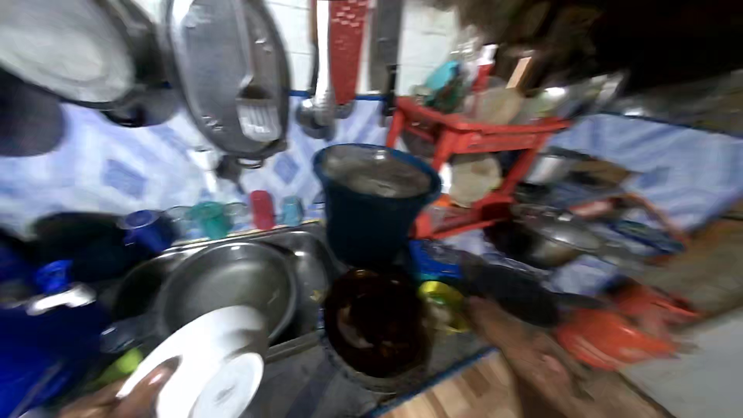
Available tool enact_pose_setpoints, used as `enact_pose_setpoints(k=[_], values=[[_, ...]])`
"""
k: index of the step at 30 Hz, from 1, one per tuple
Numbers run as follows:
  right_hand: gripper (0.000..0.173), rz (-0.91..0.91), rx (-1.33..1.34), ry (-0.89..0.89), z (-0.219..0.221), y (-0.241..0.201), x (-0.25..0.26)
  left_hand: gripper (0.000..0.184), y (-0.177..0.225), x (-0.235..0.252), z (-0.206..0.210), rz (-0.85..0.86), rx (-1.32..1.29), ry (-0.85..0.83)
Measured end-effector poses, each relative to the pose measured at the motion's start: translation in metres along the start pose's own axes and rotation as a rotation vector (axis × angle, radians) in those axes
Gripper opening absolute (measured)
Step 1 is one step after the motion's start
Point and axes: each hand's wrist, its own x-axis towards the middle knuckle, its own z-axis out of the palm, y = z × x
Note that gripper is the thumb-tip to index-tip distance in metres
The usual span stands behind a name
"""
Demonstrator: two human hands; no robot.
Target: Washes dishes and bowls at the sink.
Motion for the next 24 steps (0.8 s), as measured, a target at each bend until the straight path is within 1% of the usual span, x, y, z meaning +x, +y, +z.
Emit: enact_pose_setpoints(k=[2, 3, 4, 5, 6, 7, 8, 11, 14, 17, 18, 20, 22, 24], values=[[0.028, -0.169, 0.069, 0.208, -0.014, 0.009, -0.015, 0.013, 0.001, -0.005, 0.002, 0.002, 0.002, 0.071], [0.026, -0.309, 0.165, 0.28, -0.025, 0.01, -0.025, 0.012, -0.001, -0.006, 0.004, 0.014, -0.001, 0.094], [0.027, -0.459, 0.291, 0.296, -0.035, 0.006, -0.035, 0.012, -0.003, -0.007, 0.004, 0.03, 0.0, 0.098], [0.028, -0.606, 0.406, 0.263, -0.041, 0.0, -0.041, 0.012, -0.005, -0.007, 0.002, 0.046, 0.005, 0.077], [0.029, -0.718, 0.494, 0.2, -0.044, -0.014, -0.045, 0.011, -0.005, -0.007, 0.001, 0.058, 0.018, 0.046], [0.028, -0.829, 0.518, 0.157, -0.043, -0.032, -0.047, 0.011, -0.005, -0.008, 0.001, 0.066, 0.028, 0.019], [0.027, -0.948, 0.479, 0.153, -0.039, -0.056, -0.049, 0.011, -0.006, -0.01, 0.001, 0.076, 0.036, -0.001], [0.025, -1.251, 0.366, 0.29, -0.007, -0.133, -0.051, 0.012, -0.006, -0.016, 0.007, 0.121, 0.032, -0.005], [0.023, -1.346, 0.372, 0.355, 0.015, -0.193, -0.069, 0.014, -0.01, -0.025, 0.014, 0.15, 0.045, 0.071], [0.03, -1.464, 0.429, 0.44, 0.044, -0.238, -0.099, 0.017, -0.011, -0.034, 0.019, 0.155, 0.064, 0.147], [0.033, -1.494, 0.414, 0.486, 0.051, -0.246, -0.104, 0.018, -0.012, -0.037, 0.02, 0.16, 0.069, 0.167], [0.035, -1.497, 0.444, 0.544, 0.055, -0.252, -0.098, 0.019, -0.014, -0.042, 0.02, 0.155, 0.059, 0.198], [0.04, -1.442, 0.517, 0.562, 0.042, -0.249, -0.085, 0.019, -0.015, -0.044, 0.019, 0.154, 0.046, 0.21], [0.05, -1.36, 0.499, 0.634, 0.029, -0.251, -0.081, 0.018, -0.015, -0.044, 0.019, 0.139, 0.054, 0.221]])
